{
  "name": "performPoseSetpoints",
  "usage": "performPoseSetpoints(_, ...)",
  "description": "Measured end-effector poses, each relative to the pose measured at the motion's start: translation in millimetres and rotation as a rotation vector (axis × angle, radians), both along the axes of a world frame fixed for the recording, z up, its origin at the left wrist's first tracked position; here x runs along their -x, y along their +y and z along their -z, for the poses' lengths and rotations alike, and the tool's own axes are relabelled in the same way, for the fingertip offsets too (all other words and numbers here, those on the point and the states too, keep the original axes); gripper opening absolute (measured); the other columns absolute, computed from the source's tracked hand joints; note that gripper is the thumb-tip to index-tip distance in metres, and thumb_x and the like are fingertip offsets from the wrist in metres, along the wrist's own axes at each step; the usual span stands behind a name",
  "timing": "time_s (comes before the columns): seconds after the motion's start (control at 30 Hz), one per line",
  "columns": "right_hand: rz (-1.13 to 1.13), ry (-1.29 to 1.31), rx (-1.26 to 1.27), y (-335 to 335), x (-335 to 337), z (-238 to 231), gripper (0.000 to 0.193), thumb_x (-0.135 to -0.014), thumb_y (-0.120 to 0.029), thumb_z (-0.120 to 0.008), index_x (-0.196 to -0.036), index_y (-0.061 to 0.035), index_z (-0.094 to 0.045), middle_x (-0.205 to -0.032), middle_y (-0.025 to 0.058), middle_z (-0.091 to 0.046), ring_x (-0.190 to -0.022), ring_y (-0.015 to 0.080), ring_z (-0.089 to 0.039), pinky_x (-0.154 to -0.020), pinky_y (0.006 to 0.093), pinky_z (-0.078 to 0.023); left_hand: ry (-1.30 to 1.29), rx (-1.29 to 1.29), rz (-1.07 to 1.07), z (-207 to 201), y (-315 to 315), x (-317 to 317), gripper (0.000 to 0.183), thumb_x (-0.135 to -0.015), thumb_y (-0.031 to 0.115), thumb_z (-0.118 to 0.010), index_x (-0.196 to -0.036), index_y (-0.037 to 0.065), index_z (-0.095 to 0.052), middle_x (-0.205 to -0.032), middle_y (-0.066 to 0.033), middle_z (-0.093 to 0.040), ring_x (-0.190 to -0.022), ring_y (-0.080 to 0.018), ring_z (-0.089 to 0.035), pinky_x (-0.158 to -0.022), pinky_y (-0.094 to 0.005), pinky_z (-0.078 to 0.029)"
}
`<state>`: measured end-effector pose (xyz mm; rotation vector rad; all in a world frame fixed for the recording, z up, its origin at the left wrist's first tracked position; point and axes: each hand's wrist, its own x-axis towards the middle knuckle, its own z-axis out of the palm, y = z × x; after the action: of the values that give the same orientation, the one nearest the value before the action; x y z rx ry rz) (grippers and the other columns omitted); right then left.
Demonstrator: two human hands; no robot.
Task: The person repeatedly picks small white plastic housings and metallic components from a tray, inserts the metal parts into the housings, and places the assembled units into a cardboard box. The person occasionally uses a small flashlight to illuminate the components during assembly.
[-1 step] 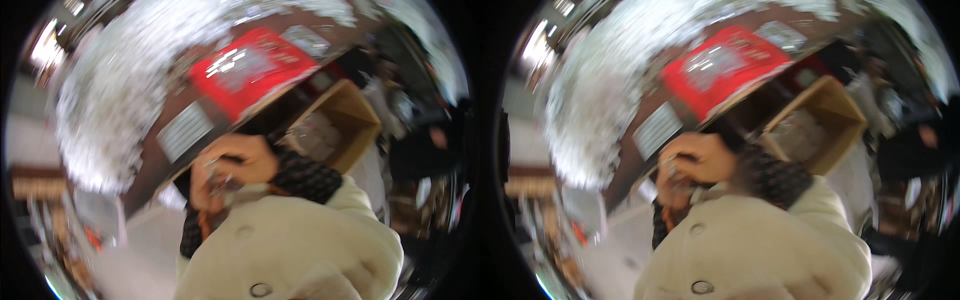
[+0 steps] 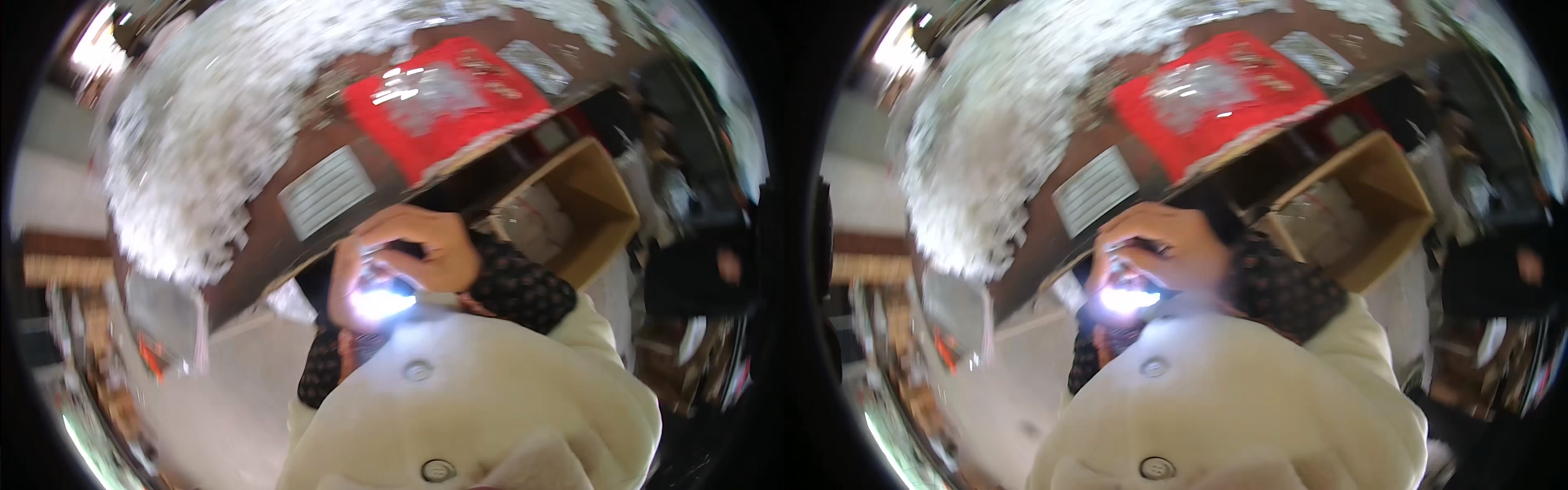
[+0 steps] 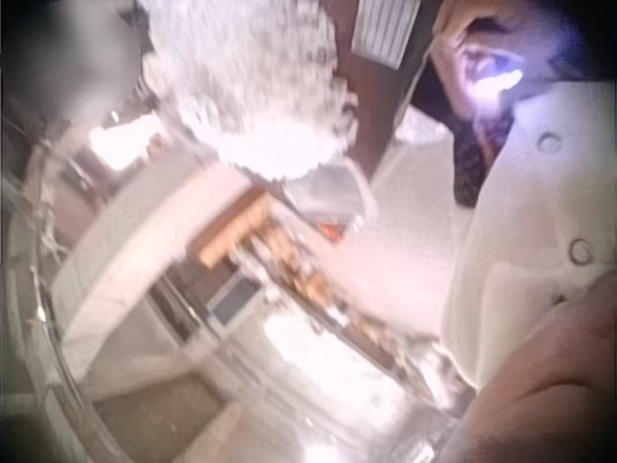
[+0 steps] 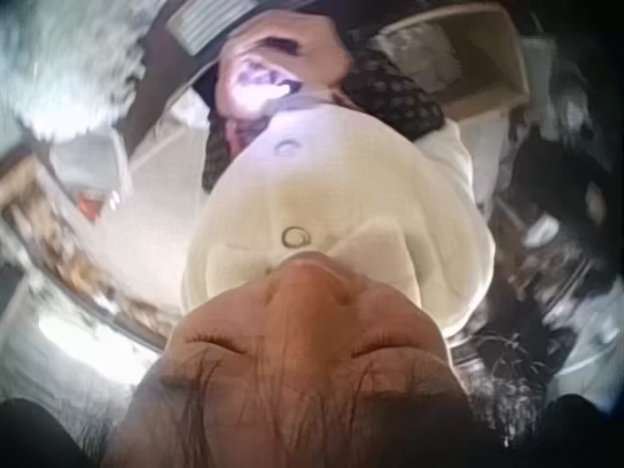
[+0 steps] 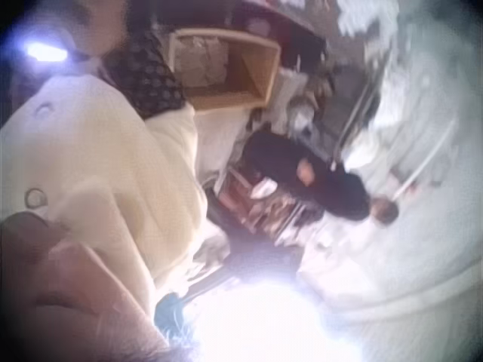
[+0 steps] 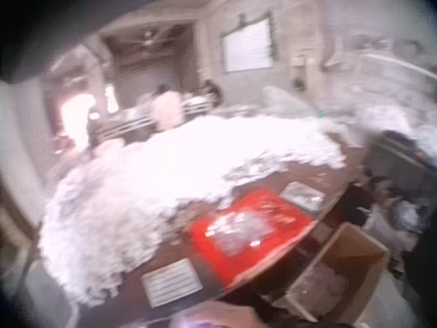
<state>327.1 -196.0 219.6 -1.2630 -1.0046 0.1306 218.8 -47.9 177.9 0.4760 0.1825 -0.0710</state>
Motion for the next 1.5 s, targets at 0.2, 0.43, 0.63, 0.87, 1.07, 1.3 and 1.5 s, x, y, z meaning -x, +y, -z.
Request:
performPoseSetpoints(0.2, -0.079, -0.098, 0.009, 11, 3, -10, 0.031, -0.076, 0.014, -0.064, -0.104, 0.0018, -0.067, -0.111, 0.0169, -0.065, -0.1, 0.0282, -0.064, -0.086, 0.0346, -0.051, 0.001, 0.043, -0.108, -20, -15, 8, 0.035, -0.102, 0.031, -0.048, -0.129, 0.009, -0.047, -0.122, -0.0092, -0.056, -0.109, -0.0201, -0.058, -0.096, -0.0357, -0.048)
performPoseSetpoints(0.43, -0.011, -0.036, -0.064, 20, 14, 1, 0.028, -0.074, 0.016, -0.06, -0.098, 0.0035, -0.066, -0.103, 0.0185, -0.066, -0.094, 0.0296, -0.065, -0.084, 0.037, -0.052, 0.037, 0.072, -0.3, -18, -33, 7, 0.023, -0.099, 0.032, -0.054, -0.102, 0.01, -0.053, -0.093, -0.003, -0.056, -0.086, -0.0111, -0.056, -0.078, -0.0271, -0.047)
performPoseSetpoints(0.63, 0.07, -0.4, -0.004, 19, 2, 9, 0.029, -0.08, 0.001, -0.069, -0.109, 0.0032, -0.066, -0.11, 0.0188, -0.066, -0.101, 0.034, -0.065, -0.088, 0.0409, -0.053, -0.071, 0.183, -0.223, -7, -24, 7, 0.032, -0.099, 0.033, -0.055, -0.121, 0.01, -0.051, -0.115, -0.005, -0.056, -0.106, -0.0169, -0.056, -0.093, -0.0344, -0.049)
performPoseSetpoints(0.87, 0.313, -0.172, 0.342, -14, -52, 27, 0.02, -0.086, -0.008, -0.069, -0.105, -0.0049, -0.071, -0.103, 0.0144, -0.07, -0.097, 0.0305, -0.066, -0.086, 0.037, -0.052, 0.072, 0.07, -0.268, 13, -20, -5, 0.017, -0.096, 0.023, -0.062, -0.105, 0.01, -0.057, -0.104, -0.0086, -0.063, -0.084, -0.0148, -0.051, -0.07, -0.0286, -0.046)
performPoseSetpoints(1.07, 0.617, -0.294, 0.532, -19, -120, 49, 0.017, -0.083, -0.006, -0.07, -0.1, -0.0061, -0.069, -0.093, 0.0115, -0.066, -0.084, 0.0275, -0.066, -0.074, 0.0337, -0.053, 0.103, 0.064, -0.247, 13, -17, -9, 0.021, -0.095, 0.025, -0.063, -0.105, 0.008, -0.057, -0.1, -0.0074, -0.063, -0.082, -0.0141, -0.05, -0.075, -0.0312, -0.046)
performPoseSetpoints(1.3, 0.695, -0.477, 0.728, -3, -129, 62, 0.007, -0.086, -0.015, -0.066, -0.091, -0.0098, -0.064, -0.088, 0.0079, -0.062, -0.081, 0.0318, -0.063, -0.069, 0.0398, -0.051, 0.003, 0.077, -0.218, 14, -16, -13, 0.02, -0.097, 0.019, -0.059, -0.11, 0.004, -0.053, -0.102, -0.009, -0.06, -0.082, -0.0142, -0.047, -0.07, -0.0277, -0.045)
performPoseSetpoints(1.5, 0.637, -0.266, 0.605, -10, -132, 56, 0.008, -0.092, -0.009, -0.058, -0.099, -0.0075, -0.058, -0.087, 0.0111, -0.06, -0.074, 0.0285, -0.062, -0.065, 0.0361, -0.05, 0.07, 0.131, -0.202, 15, -12, -13, 0.017, -0.094, 0.018, -0.063, -0.105, 0.007, -0.057, -0.101, -0.0093, -0.065, -0.082, -0.0146, -0.053, -0.077, -0.0332, -0.05)
